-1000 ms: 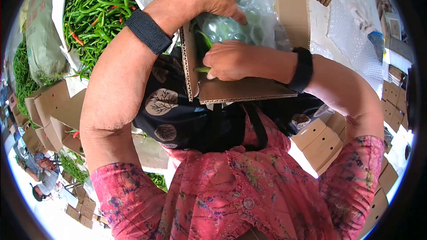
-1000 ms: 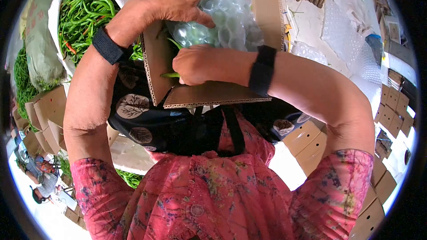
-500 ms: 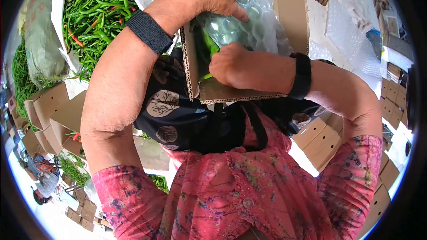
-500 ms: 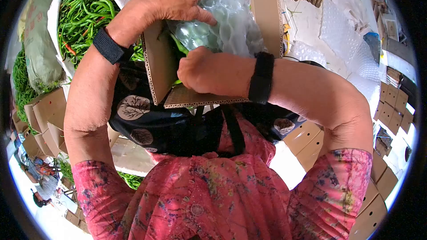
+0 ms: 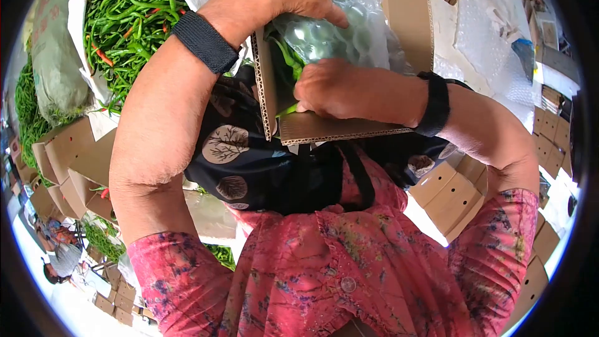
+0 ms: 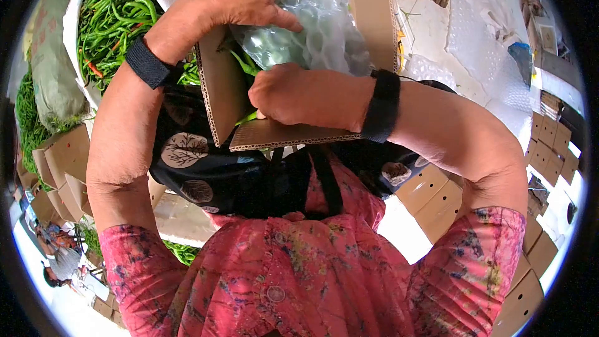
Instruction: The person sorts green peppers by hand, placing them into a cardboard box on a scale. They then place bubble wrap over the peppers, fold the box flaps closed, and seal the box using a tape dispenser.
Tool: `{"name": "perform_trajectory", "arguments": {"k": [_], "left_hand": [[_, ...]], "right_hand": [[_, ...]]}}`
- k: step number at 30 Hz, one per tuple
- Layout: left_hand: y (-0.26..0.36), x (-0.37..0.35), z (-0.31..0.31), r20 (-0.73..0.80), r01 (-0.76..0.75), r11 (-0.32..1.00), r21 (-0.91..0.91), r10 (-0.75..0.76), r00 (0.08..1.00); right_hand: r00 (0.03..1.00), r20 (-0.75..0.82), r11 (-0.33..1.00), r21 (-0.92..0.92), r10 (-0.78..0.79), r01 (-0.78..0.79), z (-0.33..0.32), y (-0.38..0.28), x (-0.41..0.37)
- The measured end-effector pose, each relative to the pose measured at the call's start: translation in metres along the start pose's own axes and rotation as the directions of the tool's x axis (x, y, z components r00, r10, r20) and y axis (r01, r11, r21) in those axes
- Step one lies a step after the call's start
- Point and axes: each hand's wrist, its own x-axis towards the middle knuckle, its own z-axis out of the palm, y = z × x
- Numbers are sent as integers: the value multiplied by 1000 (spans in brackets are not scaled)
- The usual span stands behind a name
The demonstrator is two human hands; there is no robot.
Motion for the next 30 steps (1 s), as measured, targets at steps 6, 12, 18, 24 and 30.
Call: {"name": "perform_trajectory", "arguments": {"k": [6, 12, 18, 24, 30], "left_hand": [[0, -8, 2, -143, -83, 996, 24, 85, 986], [-8, 4, 10, -81, -81, 996, 43, 84, 993], [-8, 1, 10, -83, -62, 998, 8, 63, 995], [0, -7, 5, -157, 13, 999, -31, -18, 987], [9, -5, -3, -53, 110, 991, -71, -114, 992]], "right_hand": [[989, -134, 971, -238, -58, 25, 12, -7, -1], [975, 57, 925, -332, 213, -183, 1, -19, 10], [997, 62, 984, -177, 42, -30, -5, -15, 9], [986, -145, 997, -1, 80, -81, -88, -31, -67], [925, -276, 889, -305, 261, -342, -61, -41, -83]]}}
